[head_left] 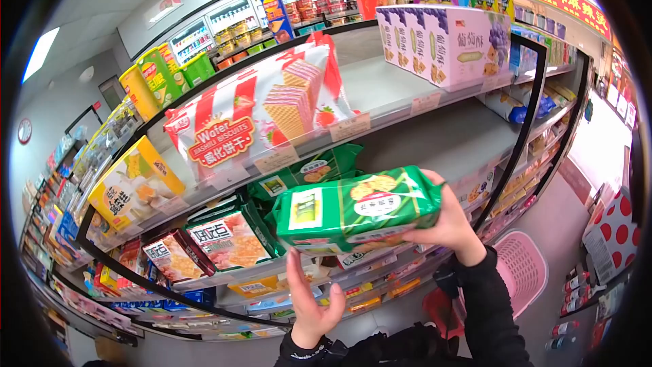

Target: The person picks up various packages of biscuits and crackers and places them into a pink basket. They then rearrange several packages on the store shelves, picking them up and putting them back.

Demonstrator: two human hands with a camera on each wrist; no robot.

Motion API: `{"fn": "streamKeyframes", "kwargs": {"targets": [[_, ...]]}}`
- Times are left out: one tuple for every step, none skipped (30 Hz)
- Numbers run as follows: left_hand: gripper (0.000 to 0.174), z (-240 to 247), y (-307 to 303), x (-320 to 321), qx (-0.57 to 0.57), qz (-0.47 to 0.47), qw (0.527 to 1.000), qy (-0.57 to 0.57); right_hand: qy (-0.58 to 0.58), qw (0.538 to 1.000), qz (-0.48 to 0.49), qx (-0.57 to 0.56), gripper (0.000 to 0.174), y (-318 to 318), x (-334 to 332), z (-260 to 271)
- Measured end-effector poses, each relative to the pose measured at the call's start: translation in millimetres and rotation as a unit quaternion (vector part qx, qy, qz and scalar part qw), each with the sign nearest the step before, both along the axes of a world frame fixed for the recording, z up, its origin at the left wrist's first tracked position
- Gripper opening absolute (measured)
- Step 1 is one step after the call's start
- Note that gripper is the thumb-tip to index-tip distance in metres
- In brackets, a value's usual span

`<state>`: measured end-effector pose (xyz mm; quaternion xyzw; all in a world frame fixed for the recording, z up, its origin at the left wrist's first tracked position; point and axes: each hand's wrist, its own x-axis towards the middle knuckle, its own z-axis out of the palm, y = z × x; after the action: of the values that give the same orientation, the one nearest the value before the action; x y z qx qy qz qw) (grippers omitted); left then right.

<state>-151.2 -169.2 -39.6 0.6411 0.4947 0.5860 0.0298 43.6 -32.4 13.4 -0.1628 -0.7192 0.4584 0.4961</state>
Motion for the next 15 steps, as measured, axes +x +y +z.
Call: {"fn": "streamKeyframes", "kwargs": {"targets": [[0.076,-0.4,0.9,5.8,-0.006,-0.036,0.999,0.000,0.007,1.000,-0.008,-0.006,0.075,-3.8,14.6,-5.9],[0.077,-2.0,2.1,11.6,-0.032,-0.068,0.997,0.010,0.015,0.997,0.009,-0.075,0.076,-7.1,30.4,-14.1],[0.077,-4.8,5.9,20.4,-0.053,-0.092,0.994,0.010,0.004,0.995,0.017,-0.097,0.076,-5.7,48.0,-27.8],[0.077,-5.5,10.0,30.3,-0.075,-0.099,0.991,0.042,0.006,0.993,0.008,-0.115,0.076,-6.0,64.9,-42.7],[0.077,-6.2,15.5,41.5,-0.097,-0.111,0.986,0.072,0.007,0.991,-0.007,-0.135,0.076,-7.1,81.2,-56.4],[0.076,-6.9,23.9,54.1,-0.092,-0.114,0.984,0.105,0.035,0.980,-0.007,-0.197,0.075,-9.8,97.2,-67.3],[0.076,-5.1,27.6,69.1,-0.131,-0.146,0.975,0.106,0.067,0.963,-0.014,-0.260,0.073,-16.0,115.2,-81.1],[0.075,-10.0,34.9,82.6,-0.156,-0.173,0.965,0.119,0.075,0.949,-0.040,-0.305,0.071,-19.2,136.0,-102.4],[0.075,-17.6,43.8,97.0,-0.179,-0.201,0.954,0.131,0.114,0.935,-0.055,-0.332,0.065,-29.6,150.6,-111.9],[0.073,-28.3,53.5,113.9,-0.192,-0.228,0.946,0.124,0.119,0.919,-0.059,-0.372,0.062,-37.6,167.5,-121.4],[0.072,-38.5,64.1,130.0,-0.203,-0.245,0.937,0.147,0.126,0.902,-0.061,-0.409,0.059,-43.8,186.3,-133.4],[0.071,-51.4,73.4,147.1,-0.239,-0.276,0.922,0.131,0.138,0.890,-0.100,-0.424,0.057,-51.0,204.3,-155.4],[0.071,-65.0,82.5,164.1,-0.273,-0.301,0.906,0.117,0.141,0.884,-0.118,-0.429,0.057,-57.6,222.4,-174.6],[0.071,-81.6,90.5,182.9,-0.281,-0.321,0.897,0.117,0.149,0.862,-0.151,-0.460,0.057,-63.4,240.9,-191.8],[0.071,-96.6,96.1,201.2,-0.289,-0.337,0.888,0.117,0.159,0.839,-0.180,-0.489,0.057,-71.3,256.3,-202.9]]}}
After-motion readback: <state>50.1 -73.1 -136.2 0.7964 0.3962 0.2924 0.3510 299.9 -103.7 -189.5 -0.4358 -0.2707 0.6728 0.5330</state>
